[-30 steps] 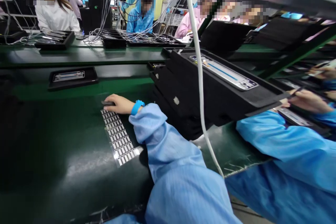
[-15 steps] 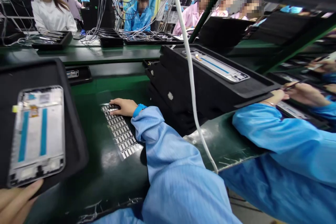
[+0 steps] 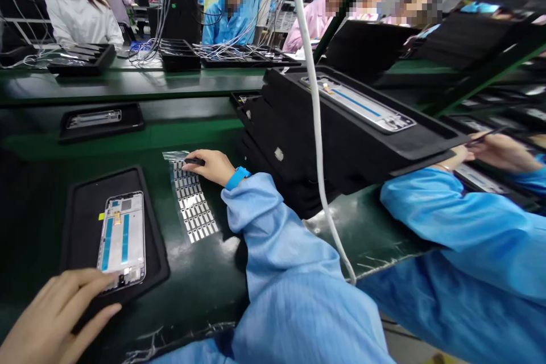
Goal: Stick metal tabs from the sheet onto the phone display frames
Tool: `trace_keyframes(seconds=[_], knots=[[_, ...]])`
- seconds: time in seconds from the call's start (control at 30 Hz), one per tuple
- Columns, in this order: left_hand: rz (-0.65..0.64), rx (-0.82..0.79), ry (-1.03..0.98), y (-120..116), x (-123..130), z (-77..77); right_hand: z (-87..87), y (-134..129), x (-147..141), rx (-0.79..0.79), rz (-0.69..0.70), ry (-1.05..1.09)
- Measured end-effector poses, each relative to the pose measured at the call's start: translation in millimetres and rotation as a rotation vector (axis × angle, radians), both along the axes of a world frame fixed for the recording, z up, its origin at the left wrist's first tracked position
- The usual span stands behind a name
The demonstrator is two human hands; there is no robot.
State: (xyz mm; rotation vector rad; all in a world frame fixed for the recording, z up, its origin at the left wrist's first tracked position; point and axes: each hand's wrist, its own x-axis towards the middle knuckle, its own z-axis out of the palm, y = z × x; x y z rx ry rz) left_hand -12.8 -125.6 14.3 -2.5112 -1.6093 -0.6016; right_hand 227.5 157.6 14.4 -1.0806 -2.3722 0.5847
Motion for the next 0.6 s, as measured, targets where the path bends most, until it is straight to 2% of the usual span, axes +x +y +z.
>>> trace_keyframes(seconds=[0.1, 0.17, 0.23, 0.33, 0.43, 0.6], knots=[[0.126, -0.021, -0.230, 24.7, 0.9, 13.9, 24.5, -22.4, -7.9, 0.106, 0.163, 0.123], [0.172, -0.060, -0.365, 46.1, 5.2, 20.6, 36.2, -42.3, -15.9, 0.191, 0.288, 0.131], [0.166, -0.082, -0.474, 66.9, 12.2, 23.1, 40.8, -60.9, -24.4, 0.264, 0.372, 0.130], [0.143, -0.126, -0.652, 88.0, 24.1, 18.6, 36.5, -78.3, -34.9, 0.329, 0.431, 0.181], [0.202, -0.155, -0.852, 93.4, 31.6, 10.1, 28.8, -83.1, -41.4, 0.280, 0.461, 0.274], [0.376, -0.241, -1.088, 88.4, 33.1, 9.9, 27.0, -84.6, -47.4, -0.014, 0.421, 0.483]])
